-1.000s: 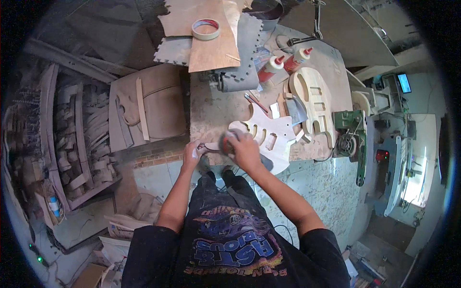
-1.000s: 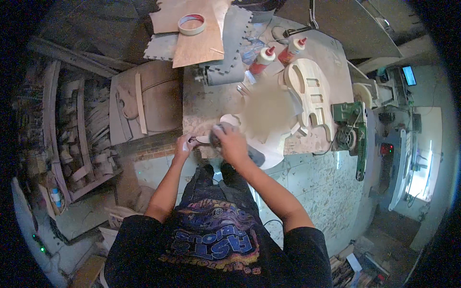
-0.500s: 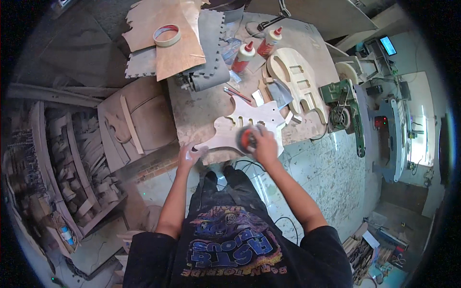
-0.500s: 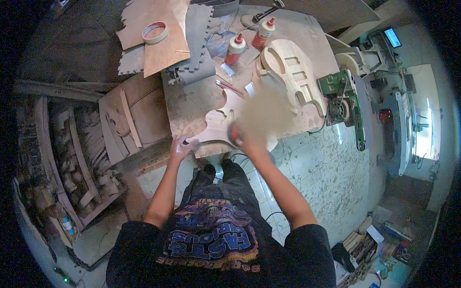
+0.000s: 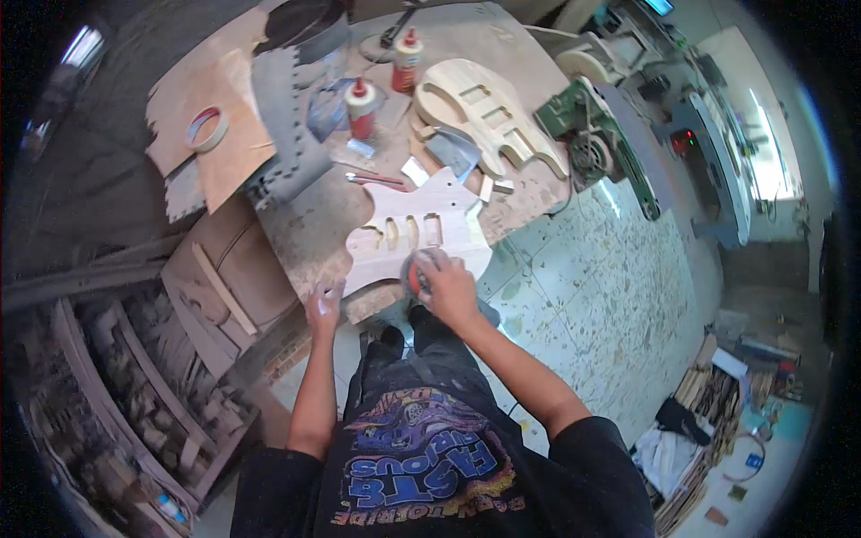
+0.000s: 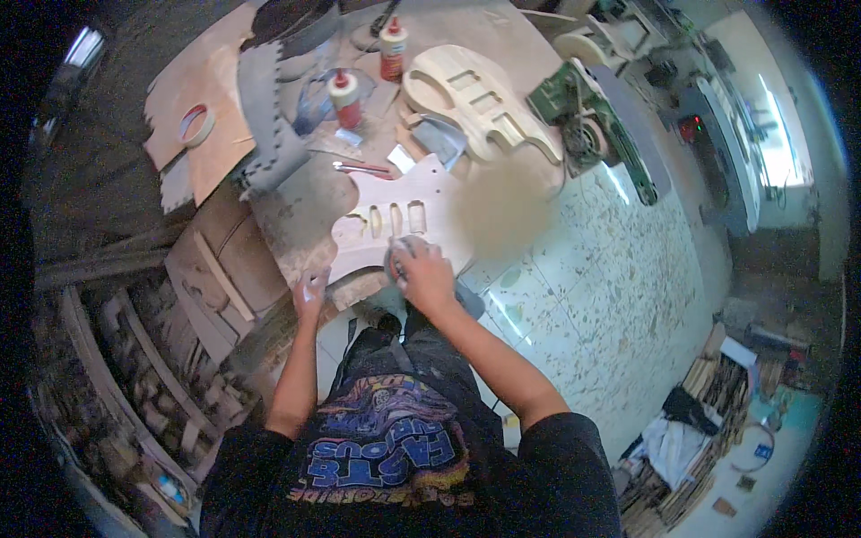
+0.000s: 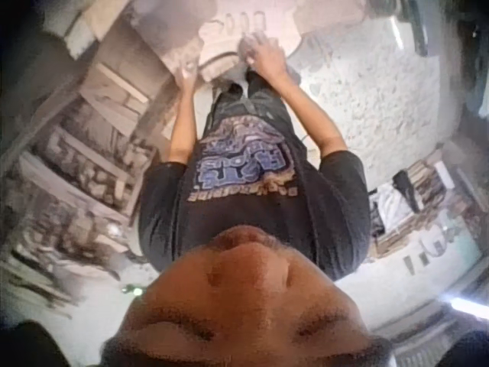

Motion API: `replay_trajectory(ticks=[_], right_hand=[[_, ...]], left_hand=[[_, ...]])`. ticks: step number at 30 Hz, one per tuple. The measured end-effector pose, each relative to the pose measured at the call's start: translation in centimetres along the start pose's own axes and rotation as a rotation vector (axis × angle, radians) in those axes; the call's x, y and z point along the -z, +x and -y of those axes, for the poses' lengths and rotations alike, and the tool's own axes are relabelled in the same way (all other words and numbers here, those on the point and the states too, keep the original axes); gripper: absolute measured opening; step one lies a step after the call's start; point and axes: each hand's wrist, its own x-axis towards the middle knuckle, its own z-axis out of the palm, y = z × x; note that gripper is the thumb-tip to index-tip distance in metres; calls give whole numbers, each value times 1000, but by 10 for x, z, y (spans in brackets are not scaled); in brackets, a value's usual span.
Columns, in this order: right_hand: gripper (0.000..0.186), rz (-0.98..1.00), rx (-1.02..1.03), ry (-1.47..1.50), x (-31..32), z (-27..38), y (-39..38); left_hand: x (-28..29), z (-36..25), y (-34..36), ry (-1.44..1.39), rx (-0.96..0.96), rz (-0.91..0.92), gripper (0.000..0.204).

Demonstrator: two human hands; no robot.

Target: The person uses a power sander to smooth the surface and edges of a wooden guitar body, moving the tool across the flat faces and around the curved perimeter.

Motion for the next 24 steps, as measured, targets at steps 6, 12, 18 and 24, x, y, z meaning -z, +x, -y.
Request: replay_trajectory(ticks=[6,12,18,24], right_hand=[[80,-192,-93,-1,-7,-65,22],[81,-215,-119,-15,1,-70,18],[63,13,-39,43,18,-5,4],[83,-201,-94,1,17,-78,71]], left_hand=[[2,-5,1,34,-32,19,62],[3,-26,-13,129,-216,-136,55],[-16,-57,-5,218,-262,-57,66],[-34,-95,-3,296,-168,13,95]])
